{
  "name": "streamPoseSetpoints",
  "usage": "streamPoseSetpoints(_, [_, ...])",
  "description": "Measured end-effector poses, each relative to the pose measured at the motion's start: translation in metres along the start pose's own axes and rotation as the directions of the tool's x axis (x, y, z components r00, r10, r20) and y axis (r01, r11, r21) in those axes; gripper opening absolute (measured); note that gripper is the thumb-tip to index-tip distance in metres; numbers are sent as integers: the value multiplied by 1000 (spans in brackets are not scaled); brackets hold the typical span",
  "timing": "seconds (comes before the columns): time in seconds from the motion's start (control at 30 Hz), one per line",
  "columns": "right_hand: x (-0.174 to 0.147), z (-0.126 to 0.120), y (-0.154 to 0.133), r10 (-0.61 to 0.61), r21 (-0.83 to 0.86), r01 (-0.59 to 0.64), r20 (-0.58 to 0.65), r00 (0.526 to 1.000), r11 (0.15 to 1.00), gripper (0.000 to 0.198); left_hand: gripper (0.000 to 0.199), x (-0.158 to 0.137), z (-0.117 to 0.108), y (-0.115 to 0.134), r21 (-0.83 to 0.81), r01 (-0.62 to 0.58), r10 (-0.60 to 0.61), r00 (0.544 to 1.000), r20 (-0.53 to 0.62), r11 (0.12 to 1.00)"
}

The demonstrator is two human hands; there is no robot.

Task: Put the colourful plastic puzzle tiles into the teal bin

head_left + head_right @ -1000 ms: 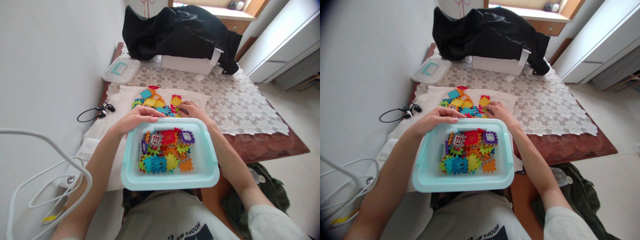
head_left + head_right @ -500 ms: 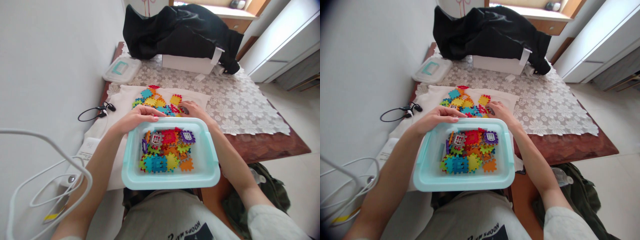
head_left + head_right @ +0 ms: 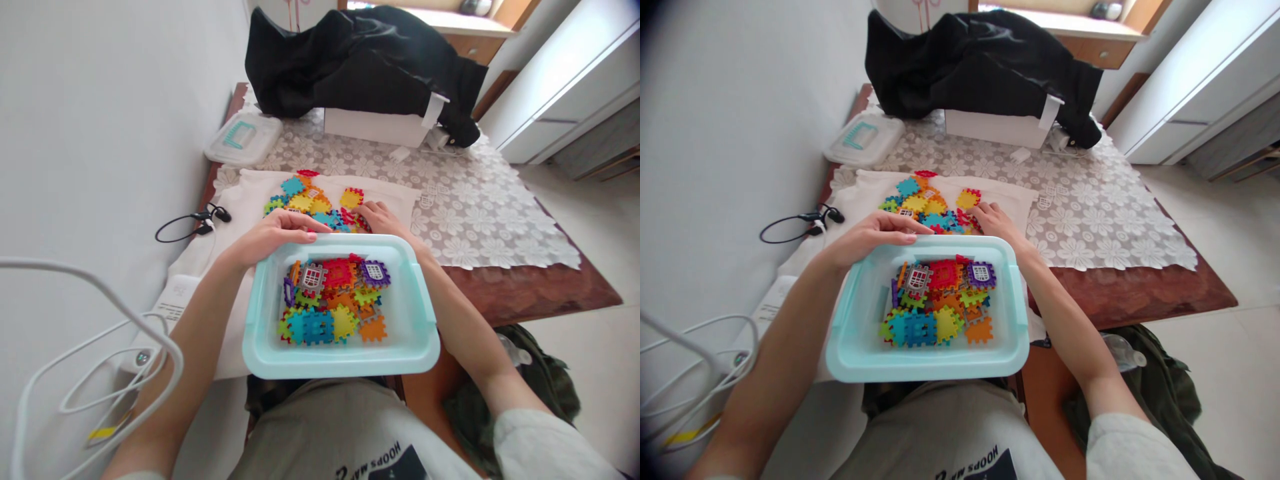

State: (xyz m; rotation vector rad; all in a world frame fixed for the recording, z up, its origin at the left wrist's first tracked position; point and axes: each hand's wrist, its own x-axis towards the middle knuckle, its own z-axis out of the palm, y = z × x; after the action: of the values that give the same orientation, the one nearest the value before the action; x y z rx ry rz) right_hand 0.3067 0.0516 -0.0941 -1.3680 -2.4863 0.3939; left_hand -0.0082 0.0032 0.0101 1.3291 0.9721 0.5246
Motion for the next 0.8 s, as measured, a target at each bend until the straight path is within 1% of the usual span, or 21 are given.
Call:
streamPoseSetpoints(0.1, [4, 3, 4, 4, 6, -4, -51, 999, 1000, 44, 37, 0, 0, 1, 1, -2, 2, 1000, -2, 1000])
streamPoseSetpoints(0.17, [6, 5, 3, 18, 52, -12, -107, 994, 999, 44, 37, -1, 0, 1, -3, -3, 3, 1000, 1, 1000])
streamPoseSetpoints(0.23, [7, 7, -2, 11, 108, 4, -142, 990, 994, 47, 39, -1, 0, 1, -4, 0, 0, 1000, 2, 1000])
streamPoseSetpoints(0.27, [7, 8, -6, -2, 124, 20, -139, 990, 992, 48, 39, -1, 0, 1, -2, 1, -1, 1000, 1, 1000])
streamPoseSetpoints(0.33, [6, 9, -15, -30, 112, 40, -88, 996, 993, 51, 40, -1, 0, 1, 8, 2, -2, 1000, 4, 1000])
streamPoseSetpoints(0.4, [4, 11, -23, -31, 69, 33, -23, 999, 997, 54, 41, -1, 0, 1, 25, -3, 2, 1000, 9, 1000])
streamPoseSetpoints(0.47, [3, 12, -28, -20, 38, 19, 11, 1000, 999, 56, 42, 0, 0, 1, 43, -12, 11, 1000, 10, 999])
streamPoseSetpoints(0.57, [3, 12, -30, -29, 43, 28, 13, 1000, 999, 56, 42, 0, -1, 1, 52, -22, 21, 1000, 9, 998])
streamPoseSetpoints(0.7, [4, 13, -30, -24, 60, 26, -22, 999, 998, 48, 41, 0, 0, 0, 29, -17, 17, 1000, 11, 999])
streamPoseSetpoints(0.8, [5, 15, -30, -13, 42, 15, -36, 999, 999, 50, 40, -1, 0, 0, 9, -12, 11, 1000, 17, 1000])
